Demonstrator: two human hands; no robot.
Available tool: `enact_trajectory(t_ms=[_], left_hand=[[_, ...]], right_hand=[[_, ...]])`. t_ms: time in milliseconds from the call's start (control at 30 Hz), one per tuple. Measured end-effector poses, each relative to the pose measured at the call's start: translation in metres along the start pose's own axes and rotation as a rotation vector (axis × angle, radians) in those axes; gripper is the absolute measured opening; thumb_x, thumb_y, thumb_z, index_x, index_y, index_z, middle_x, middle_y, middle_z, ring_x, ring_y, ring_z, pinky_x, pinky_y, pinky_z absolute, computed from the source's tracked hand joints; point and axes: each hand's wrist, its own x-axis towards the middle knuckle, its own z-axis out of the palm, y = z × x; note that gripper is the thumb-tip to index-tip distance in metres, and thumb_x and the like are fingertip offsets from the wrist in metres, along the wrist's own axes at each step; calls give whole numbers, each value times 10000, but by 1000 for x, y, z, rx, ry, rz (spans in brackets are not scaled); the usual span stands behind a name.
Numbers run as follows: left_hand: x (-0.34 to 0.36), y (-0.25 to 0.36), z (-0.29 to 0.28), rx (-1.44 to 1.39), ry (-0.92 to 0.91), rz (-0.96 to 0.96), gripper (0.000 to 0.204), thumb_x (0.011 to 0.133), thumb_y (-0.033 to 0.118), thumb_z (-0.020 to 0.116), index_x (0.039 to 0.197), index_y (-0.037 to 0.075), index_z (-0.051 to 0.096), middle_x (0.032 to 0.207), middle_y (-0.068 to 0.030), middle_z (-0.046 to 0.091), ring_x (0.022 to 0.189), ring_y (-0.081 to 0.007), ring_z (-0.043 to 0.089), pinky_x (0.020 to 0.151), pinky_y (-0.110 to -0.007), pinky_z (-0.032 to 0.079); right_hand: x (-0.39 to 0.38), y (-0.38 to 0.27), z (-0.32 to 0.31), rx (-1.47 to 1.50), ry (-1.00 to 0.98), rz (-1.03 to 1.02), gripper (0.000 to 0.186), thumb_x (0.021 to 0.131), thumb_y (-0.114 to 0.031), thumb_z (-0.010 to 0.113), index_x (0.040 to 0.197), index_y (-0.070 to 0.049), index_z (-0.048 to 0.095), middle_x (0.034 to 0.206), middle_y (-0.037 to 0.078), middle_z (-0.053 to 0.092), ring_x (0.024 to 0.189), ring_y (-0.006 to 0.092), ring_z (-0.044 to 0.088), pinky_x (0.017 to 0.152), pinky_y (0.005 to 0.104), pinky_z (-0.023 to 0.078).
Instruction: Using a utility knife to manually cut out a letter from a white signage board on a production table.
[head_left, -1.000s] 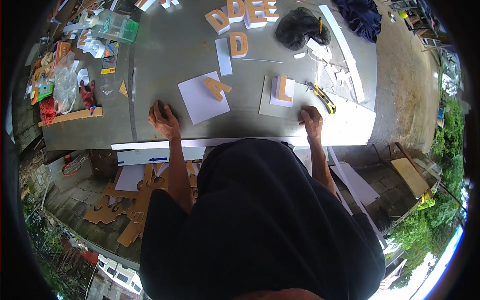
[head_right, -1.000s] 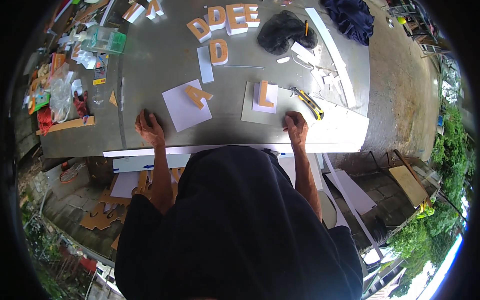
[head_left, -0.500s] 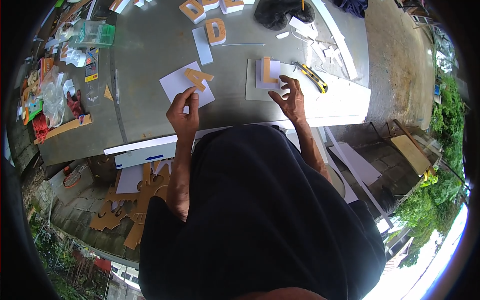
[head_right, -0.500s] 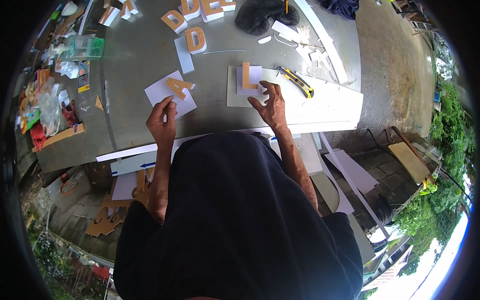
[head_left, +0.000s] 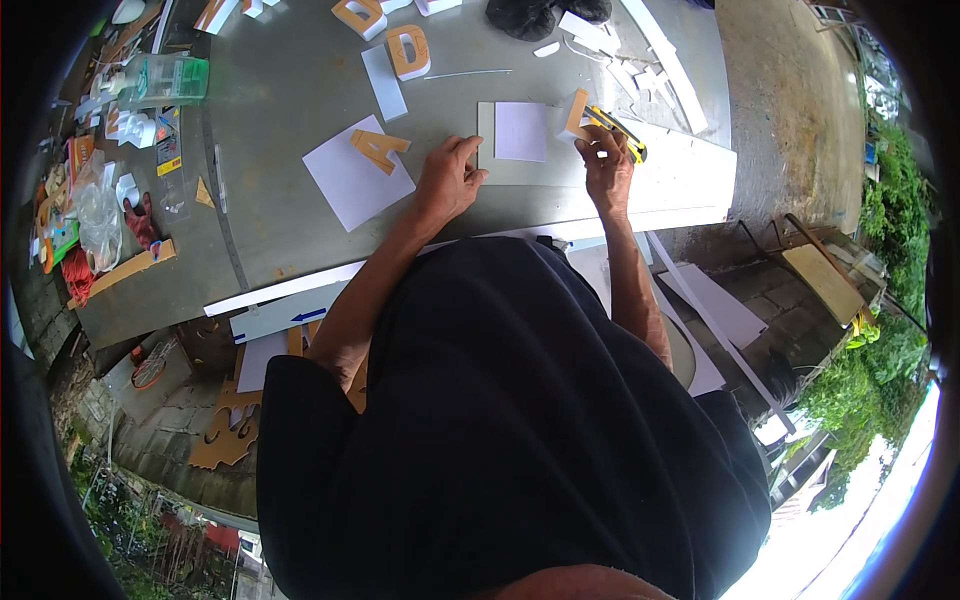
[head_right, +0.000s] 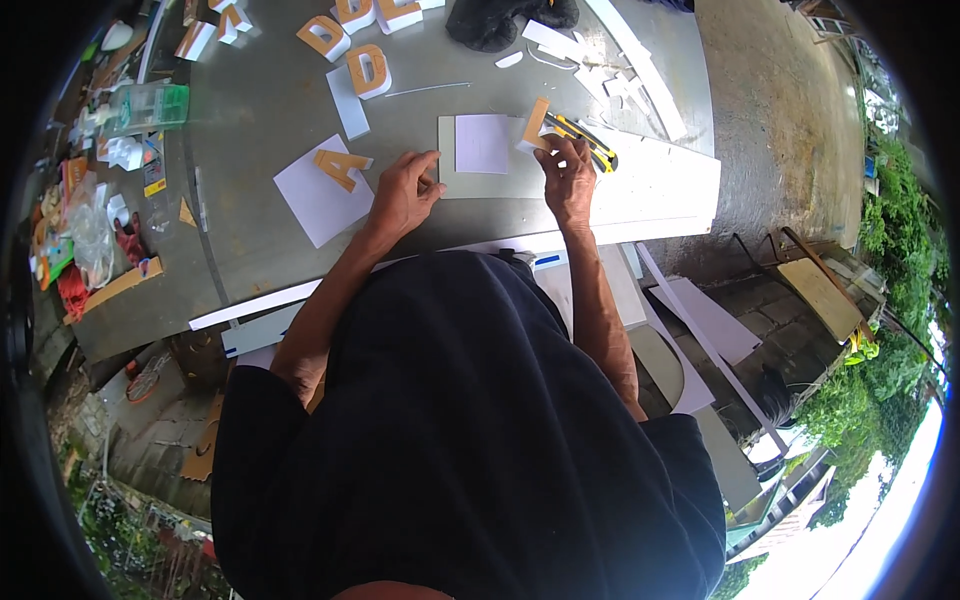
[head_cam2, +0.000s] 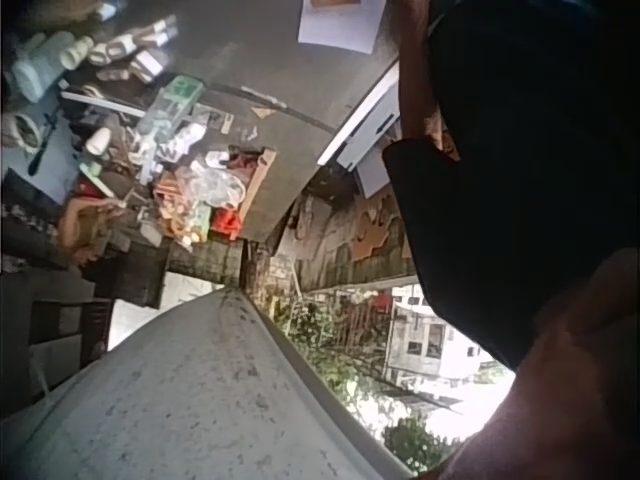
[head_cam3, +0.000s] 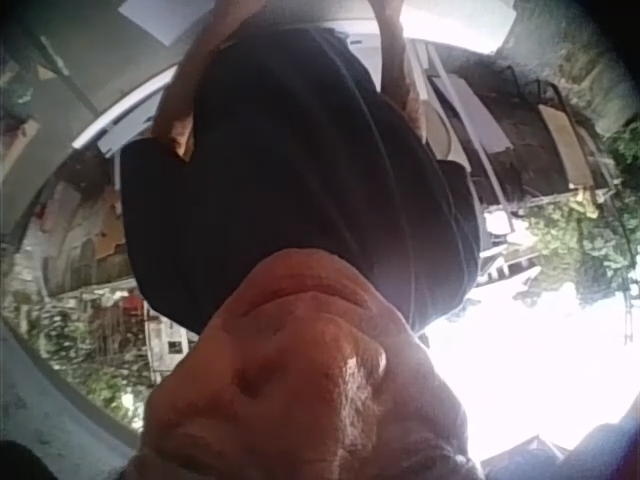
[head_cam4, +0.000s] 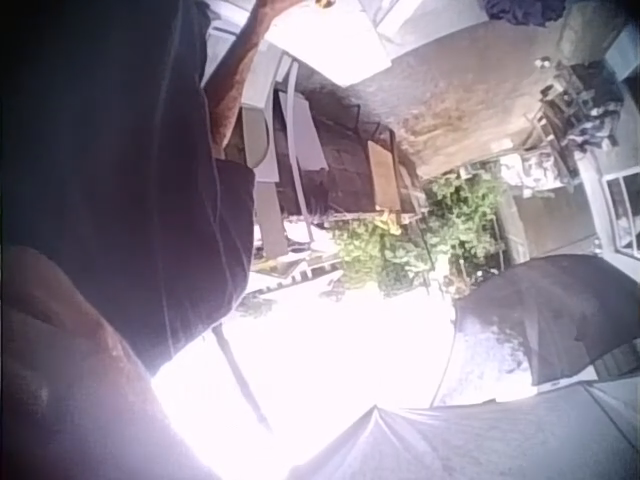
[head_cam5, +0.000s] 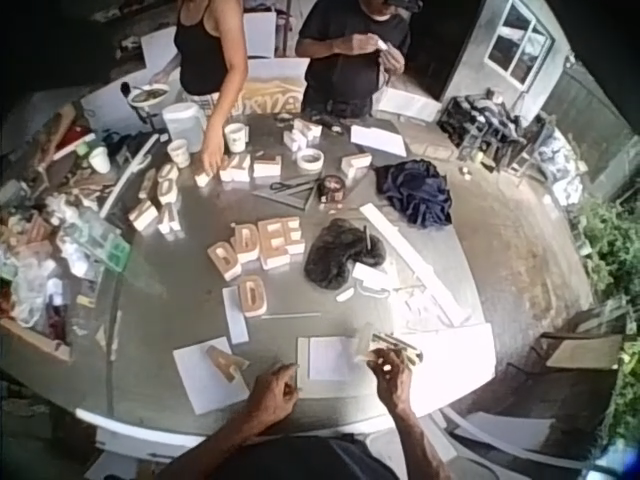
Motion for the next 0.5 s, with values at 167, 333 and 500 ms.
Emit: enact_trajectory(t_ms=[167,333,500], left_hand=[[18,-4,16,154,71,96,676,753,74,845,1352,-7,543,1119,-152,588,829,-252,681,774,-386,551],[29,2,28,278,94,133,781,744,149,868,1380,-62,466,1190,-206,533,968,-324,627,866,-419,529],[38,12,39,316,127,175,880,749,242,876,1406,-99,401,1185,-263,502,1093,-406,545,939,-473,496]], right_hand=[[8,-6,7,36,-1,-11,258,875,-145,785,1123,-101,727,944,92,662,783,222,667,729,363,540],[36,-13,21,-45,-41,-64,249,888,-181,753,1123,-106,727,955,132,721,830,308,709,756,401,549],[64,-15,39,-135,-123,-138,259,927,-166,682,1177,-99,702,1019,141,737,873,321,729,781,407,564]])
